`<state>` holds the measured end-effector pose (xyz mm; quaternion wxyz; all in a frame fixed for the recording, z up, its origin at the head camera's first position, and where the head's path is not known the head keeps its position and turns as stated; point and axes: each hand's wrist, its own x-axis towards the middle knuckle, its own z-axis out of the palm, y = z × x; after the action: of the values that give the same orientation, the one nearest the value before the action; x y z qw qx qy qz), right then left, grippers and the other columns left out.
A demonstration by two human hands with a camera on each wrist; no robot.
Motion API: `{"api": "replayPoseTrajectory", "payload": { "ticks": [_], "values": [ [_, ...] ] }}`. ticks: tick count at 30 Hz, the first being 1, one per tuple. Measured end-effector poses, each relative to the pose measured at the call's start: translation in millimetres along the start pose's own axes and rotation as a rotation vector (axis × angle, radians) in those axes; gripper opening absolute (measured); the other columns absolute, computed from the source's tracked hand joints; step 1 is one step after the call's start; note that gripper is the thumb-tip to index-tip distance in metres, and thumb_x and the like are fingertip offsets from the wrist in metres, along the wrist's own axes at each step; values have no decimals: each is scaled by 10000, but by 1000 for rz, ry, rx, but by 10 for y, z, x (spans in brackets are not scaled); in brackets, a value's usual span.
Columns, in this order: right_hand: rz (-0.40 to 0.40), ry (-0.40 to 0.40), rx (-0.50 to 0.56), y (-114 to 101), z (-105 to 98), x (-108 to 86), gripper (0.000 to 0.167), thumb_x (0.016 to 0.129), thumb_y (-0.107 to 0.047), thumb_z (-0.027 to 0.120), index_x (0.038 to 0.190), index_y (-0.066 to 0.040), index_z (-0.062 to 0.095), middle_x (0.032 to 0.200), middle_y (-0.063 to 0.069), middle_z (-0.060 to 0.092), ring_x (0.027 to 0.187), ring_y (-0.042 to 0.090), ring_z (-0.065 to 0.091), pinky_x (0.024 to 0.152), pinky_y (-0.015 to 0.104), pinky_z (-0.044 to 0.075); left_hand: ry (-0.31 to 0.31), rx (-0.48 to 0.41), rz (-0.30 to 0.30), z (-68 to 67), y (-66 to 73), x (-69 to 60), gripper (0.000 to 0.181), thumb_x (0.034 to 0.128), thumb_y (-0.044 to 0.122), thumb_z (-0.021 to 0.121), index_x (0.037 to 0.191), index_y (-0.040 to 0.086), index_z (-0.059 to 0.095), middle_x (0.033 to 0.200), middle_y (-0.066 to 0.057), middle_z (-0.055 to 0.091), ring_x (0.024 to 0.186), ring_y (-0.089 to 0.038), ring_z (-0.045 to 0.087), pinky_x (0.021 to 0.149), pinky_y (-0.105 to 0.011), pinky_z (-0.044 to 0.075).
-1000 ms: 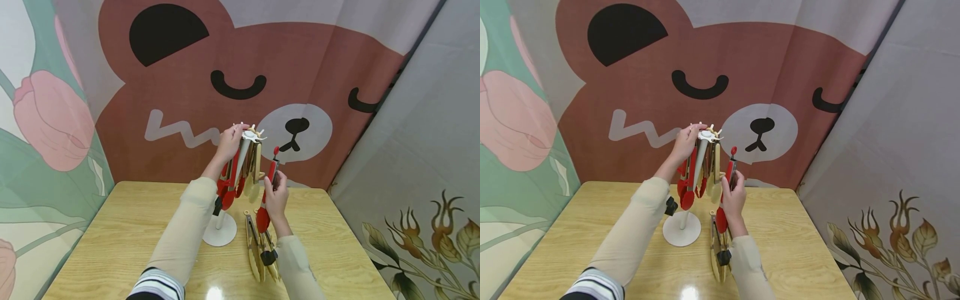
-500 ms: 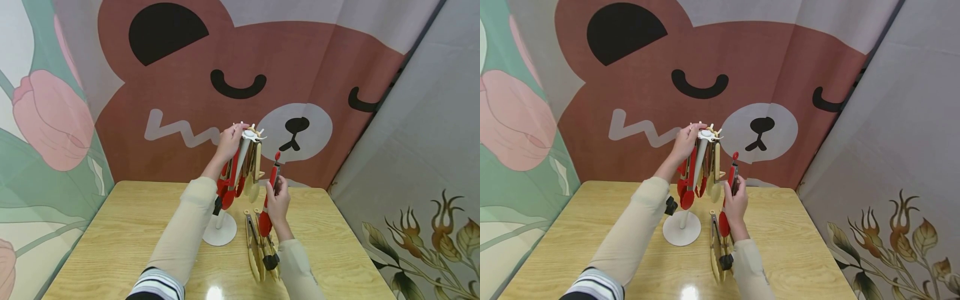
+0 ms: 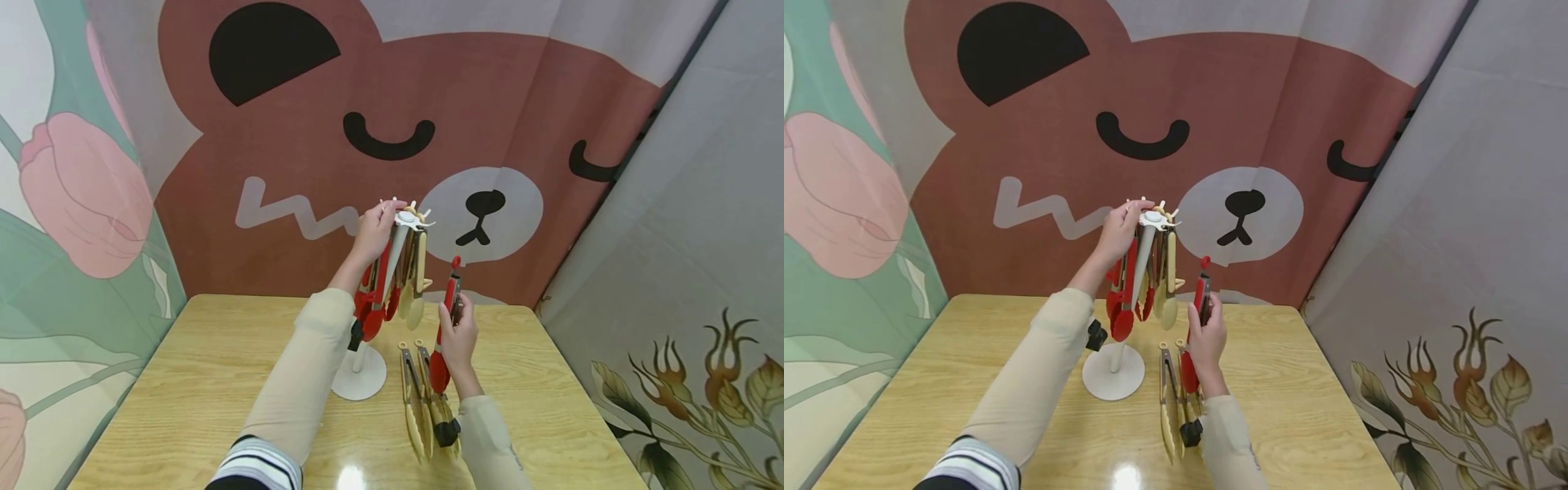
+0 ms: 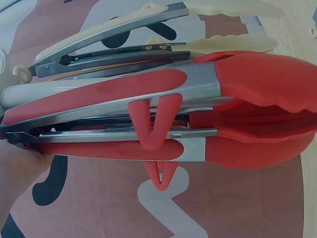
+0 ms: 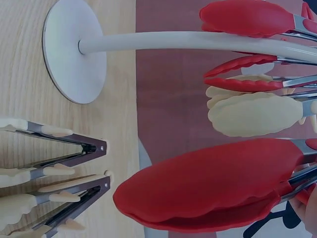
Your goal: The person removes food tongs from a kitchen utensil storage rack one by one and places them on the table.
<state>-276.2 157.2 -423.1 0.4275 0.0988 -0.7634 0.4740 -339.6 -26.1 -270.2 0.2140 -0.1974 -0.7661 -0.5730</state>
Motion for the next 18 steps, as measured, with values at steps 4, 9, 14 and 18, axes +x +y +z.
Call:
{"api": "replayPoseTrajectory", "payload": {
  "ticks": [4,9,14,18],
  "values": [
    [23,-11,-15,52,-19,-24,292,852,-136,601,1115,-38,521,647,35,492,502,111,408,422,242,342,3,1,1,-2,7,-3,358,971,225,343,1141,42,600,1110,-85,598,1018,-157,518,892,-285,386],
    [33,-25,-36,128,-54,-70,317,840,-131,619,1128,-38,524,677,54,520,523,129,439,439,254,370,5,-5,6,0,4,-3,357,971,218,344,1139,34,600,1111,-90,599,1047,-154,509,912,-278,370],
    [42,-30,-53,192,-73,-125,353,826,-122,638,1144,-18,525,709,88,549,548,152,476,453,245,389,11,-6,2,-1,-12,2,354,971,214,341,1128,36,605,1104,-89,597,978,-164,527,851,-297,410],
    [66,-33,-64,218,-86,-155,374,819,-141,650,1153,-25,530,744,103,574,588,180,512,469,246,406,10,-3,4,1,-10,5,353,969,218,347,1127,37,606,1110,-87,597,1016,-158,517,875,-291,397]
  ]
}}
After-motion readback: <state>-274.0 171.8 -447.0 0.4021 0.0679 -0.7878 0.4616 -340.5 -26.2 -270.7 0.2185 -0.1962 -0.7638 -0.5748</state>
